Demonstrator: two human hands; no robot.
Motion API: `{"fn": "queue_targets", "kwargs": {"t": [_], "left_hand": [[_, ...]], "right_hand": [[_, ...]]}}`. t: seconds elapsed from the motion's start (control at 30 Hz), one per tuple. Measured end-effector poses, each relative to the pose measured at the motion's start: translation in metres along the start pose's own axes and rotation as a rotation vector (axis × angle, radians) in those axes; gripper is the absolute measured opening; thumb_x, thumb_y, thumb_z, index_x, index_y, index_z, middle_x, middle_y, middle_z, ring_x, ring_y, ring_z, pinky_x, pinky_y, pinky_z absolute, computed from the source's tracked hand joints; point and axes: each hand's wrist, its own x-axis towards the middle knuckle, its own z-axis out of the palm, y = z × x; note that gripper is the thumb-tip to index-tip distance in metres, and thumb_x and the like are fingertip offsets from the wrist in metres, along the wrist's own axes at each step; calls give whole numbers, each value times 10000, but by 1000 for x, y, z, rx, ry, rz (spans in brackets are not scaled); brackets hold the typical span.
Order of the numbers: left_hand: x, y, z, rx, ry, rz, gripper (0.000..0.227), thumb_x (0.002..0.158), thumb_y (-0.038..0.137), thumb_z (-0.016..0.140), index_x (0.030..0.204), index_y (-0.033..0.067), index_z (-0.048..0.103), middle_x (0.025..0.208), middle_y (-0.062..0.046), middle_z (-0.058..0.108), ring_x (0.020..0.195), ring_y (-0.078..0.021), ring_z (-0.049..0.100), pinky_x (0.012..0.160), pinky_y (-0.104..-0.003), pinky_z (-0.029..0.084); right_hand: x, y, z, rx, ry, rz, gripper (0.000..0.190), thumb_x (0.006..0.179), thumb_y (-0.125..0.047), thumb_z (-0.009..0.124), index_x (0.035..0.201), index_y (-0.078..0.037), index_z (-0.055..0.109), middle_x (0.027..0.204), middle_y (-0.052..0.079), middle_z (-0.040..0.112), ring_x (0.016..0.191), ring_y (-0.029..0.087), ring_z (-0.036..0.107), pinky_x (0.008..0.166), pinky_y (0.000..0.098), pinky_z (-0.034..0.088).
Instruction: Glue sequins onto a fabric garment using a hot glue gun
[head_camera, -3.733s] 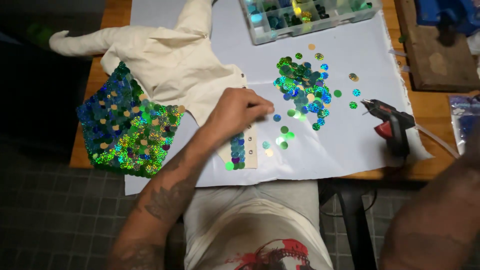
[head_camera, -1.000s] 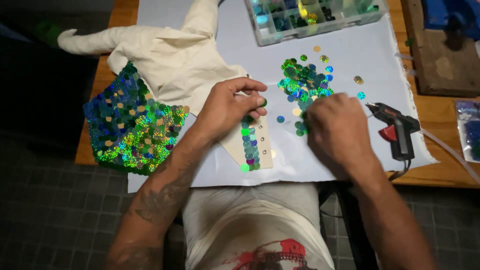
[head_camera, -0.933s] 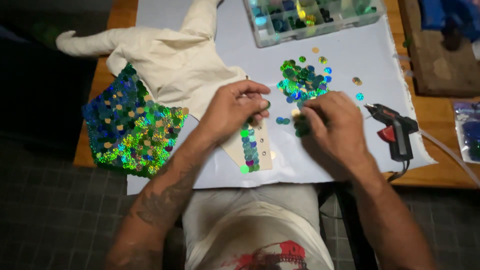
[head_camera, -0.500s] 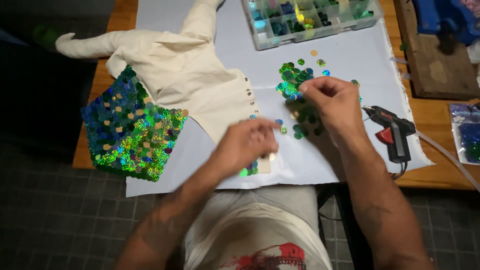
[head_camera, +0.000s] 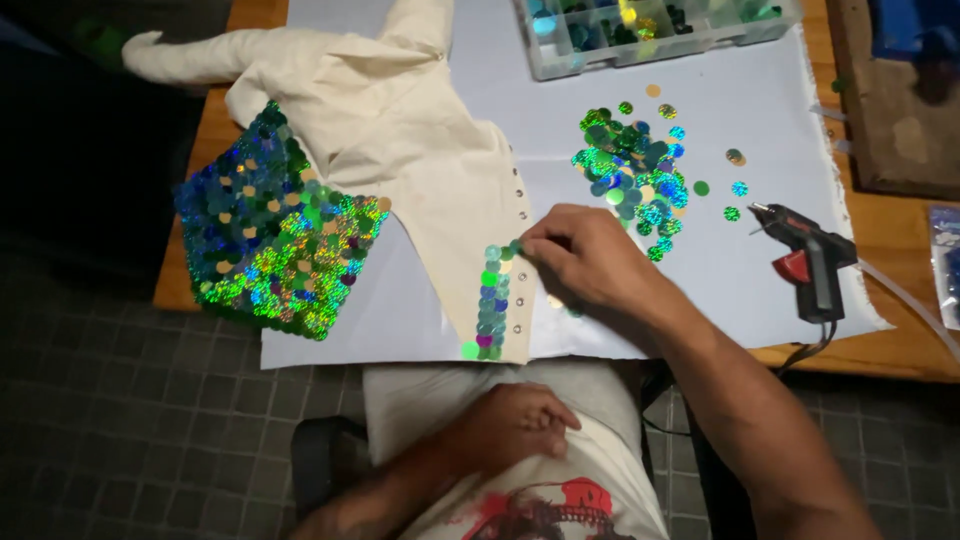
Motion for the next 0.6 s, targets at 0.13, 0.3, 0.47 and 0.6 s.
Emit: {"fn": "queue_targets", "kwargs": {"t": [0.13,0.3,0.47,0.6], "left_hand": [[25,-19,-3,-243,-153,9,288,856,28,768,1136,-9,719,863,-84,733,771,-128,704,731,-237,586],[55,-37,15,-65,-239,81,268,857,50,699,1124,49,725,850,15,663,752,-58,627,692,-182,460],[36,-3,18,67,-280,305,252,909,103,712,1160,119,716,881,42,627,754,-57,545,702,-227,460],[-14,61,-2,203,-269,369,232,907,100,697,1133,144,730,952,-9,652,779,-100,593,757,-250,501]], "right_hand": [[4,17,5,-336,191,-88,131,903,-260,730,889,-151,801,846,61,721,795,299,635,672,447,477],[-28,0,-14,-314,158,-161,272,1007,-351,581,1031,-123,728,962,112,706,908,357,613,813,460,459],[-59,15,15,-182,-96,-274,524,802,-494,810,1171,-129,736,946,31,668,909,256,611,790,377,470],[-68,15,20,-170,-4,-418,217,937,-316,722,974,-104,751,876,18,678,843,244,612,760,359,477]]}}
